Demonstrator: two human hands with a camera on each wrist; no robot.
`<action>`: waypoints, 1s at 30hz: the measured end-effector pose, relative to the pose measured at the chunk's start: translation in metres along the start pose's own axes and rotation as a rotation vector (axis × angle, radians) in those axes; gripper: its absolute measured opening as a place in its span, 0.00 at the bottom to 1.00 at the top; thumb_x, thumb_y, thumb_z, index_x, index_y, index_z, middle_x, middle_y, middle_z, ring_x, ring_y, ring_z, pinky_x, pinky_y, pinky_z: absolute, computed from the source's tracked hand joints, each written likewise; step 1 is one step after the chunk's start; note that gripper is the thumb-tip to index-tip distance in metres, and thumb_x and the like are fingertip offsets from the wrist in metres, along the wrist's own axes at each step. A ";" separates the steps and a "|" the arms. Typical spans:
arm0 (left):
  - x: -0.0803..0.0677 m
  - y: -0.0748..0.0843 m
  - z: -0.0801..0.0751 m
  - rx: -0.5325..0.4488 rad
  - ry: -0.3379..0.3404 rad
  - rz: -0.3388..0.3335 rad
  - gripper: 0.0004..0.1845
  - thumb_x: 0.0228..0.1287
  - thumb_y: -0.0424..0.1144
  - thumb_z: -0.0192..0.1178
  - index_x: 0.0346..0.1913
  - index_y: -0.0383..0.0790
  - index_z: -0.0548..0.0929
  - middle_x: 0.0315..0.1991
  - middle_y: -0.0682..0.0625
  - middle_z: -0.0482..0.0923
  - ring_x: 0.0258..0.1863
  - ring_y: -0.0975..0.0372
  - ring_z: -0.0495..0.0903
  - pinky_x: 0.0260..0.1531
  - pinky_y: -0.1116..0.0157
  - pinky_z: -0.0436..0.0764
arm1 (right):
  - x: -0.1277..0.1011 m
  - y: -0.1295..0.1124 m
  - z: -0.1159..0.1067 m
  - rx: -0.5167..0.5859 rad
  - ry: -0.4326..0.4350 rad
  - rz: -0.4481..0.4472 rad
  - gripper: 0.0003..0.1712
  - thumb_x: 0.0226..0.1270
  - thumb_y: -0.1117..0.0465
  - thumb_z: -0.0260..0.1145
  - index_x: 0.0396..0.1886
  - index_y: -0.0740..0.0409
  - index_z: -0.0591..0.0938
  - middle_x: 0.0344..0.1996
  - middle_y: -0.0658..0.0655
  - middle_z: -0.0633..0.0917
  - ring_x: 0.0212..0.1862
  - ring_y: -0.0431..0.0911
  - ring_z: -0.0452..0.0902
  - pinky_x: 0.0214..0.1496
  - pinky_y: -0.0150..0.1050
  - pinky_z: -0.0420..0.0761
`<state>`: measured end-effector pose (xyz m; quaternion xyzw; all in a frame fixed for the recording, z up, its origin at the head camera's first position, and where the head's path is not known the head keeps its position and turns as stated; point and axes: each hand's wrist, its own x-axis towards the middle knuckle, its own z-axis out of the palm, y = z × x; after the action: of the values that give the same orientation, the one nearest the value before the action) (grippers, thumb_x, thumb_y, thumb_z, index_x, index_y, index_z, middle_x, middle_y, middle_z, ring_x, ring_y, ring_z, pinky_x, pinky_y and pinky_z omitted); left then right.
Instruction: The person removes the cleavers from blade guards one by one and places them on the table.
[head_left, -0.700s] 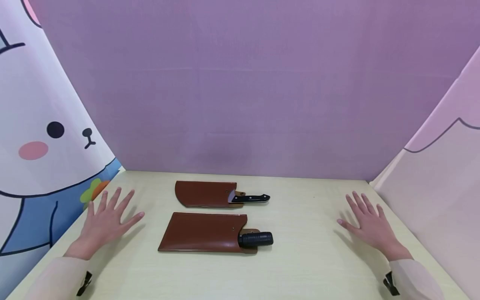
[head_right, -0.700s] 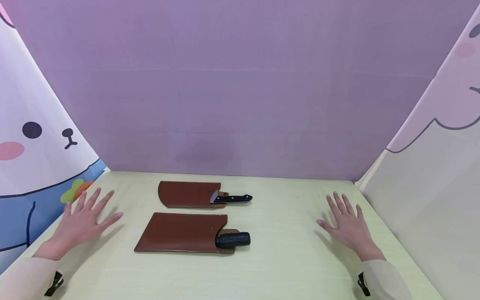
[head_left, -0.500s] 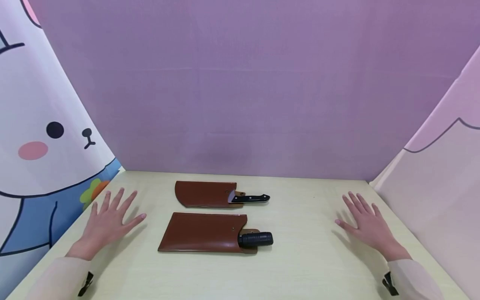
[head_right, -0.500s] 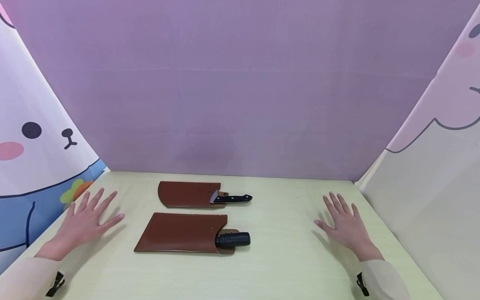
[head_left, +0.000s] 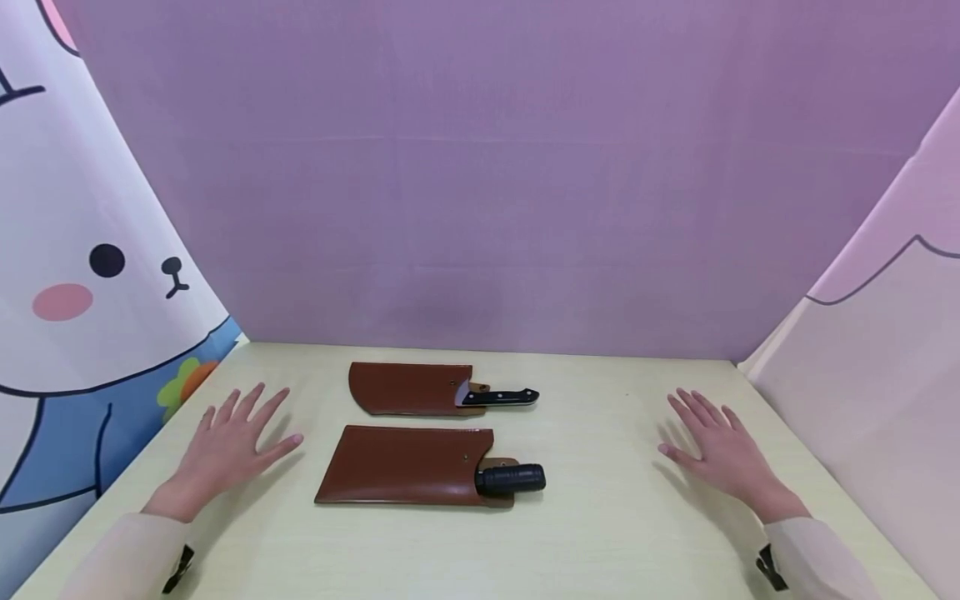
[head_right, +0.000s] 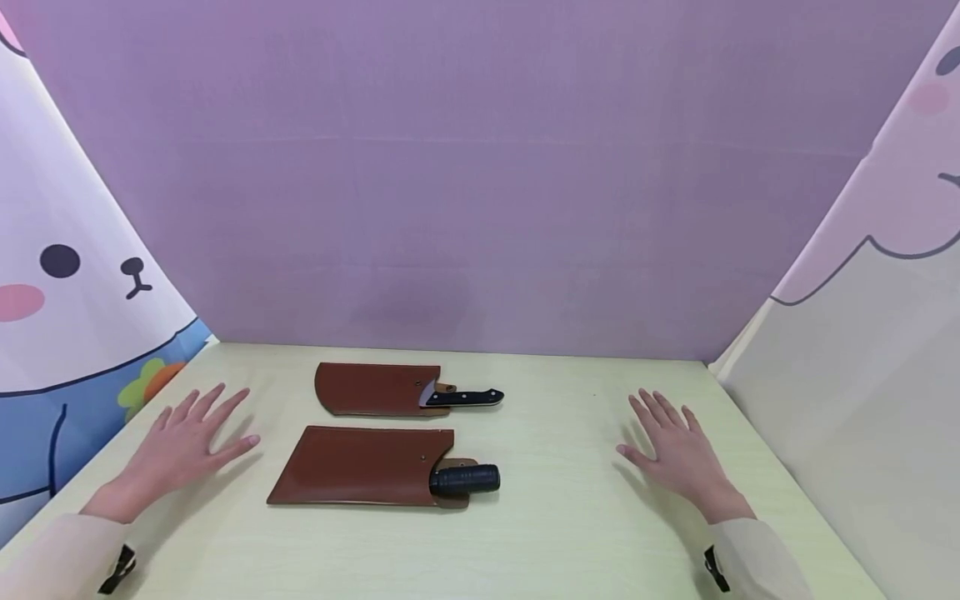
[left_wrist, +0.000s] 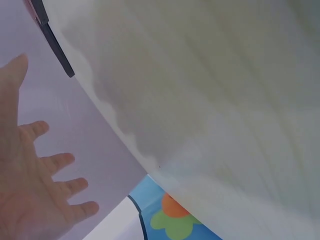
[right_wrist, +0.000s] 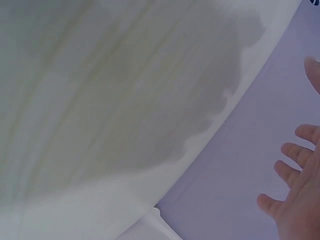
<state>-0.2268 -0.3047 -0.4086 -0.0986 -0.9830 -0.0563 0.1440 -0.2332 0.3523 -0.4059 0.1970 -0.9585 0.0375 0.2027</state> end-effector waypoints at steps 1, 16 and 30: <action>0.000 0.001 0.000 0.004 0.008 0.011 0.43 0.54 0.66 0.53 0.69 0.48 0.58 0.65 0.31 0.56 0.60 0.32 0.54 0.54 0.32 0.49 | 0.000 -0.001 0.000 0.001 -0.001 -0.004 0.43 0.59 0.43 0.60 0.67 0.61 0.61 0.66 0.64 0.62 0.73 0.50 0.41 0.67 0.60 0.47; 0.004 0.012 0.005 0.016 0.046 0.128 0.42 0.51 0.65 0.58 0.67 0.49 0.62 0.63 0.35 0.62 0.59 0.37 0.62 0.53 0.35 0.59 | 0.006 -0.018 0.003 -0.045 0.051 -0.158 0.40 0.51 0.45 0.67 0.60 0.62 0.71 0.59 0.63 0.72 0.60 0.60 0.66 0.58 0.58 0.62; 0.009 0.023 0.011 0.027 0.079 0.221 0.40 0.49 0.64 0.60 0.63 0.49 0.67 0.61 0.40 0.67 0.58 0.43 0.66 0.50 0.39 0.66 | 0.011 -0.030 0.012 -0.023 0.069 -0.248 0.38 0.49 0.47 0.69 0.58 0.62 0.73 0.55 0.60 0.76 0.55 0.57 0.71 0.55 0.55 0.67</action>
<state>-0.2332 -0.2795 -0.4144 -0.2020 -0.9604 -0.0306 0.1894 -0.2354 0.3192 -0.4130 0.3102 -0.9197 0.0077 0.2407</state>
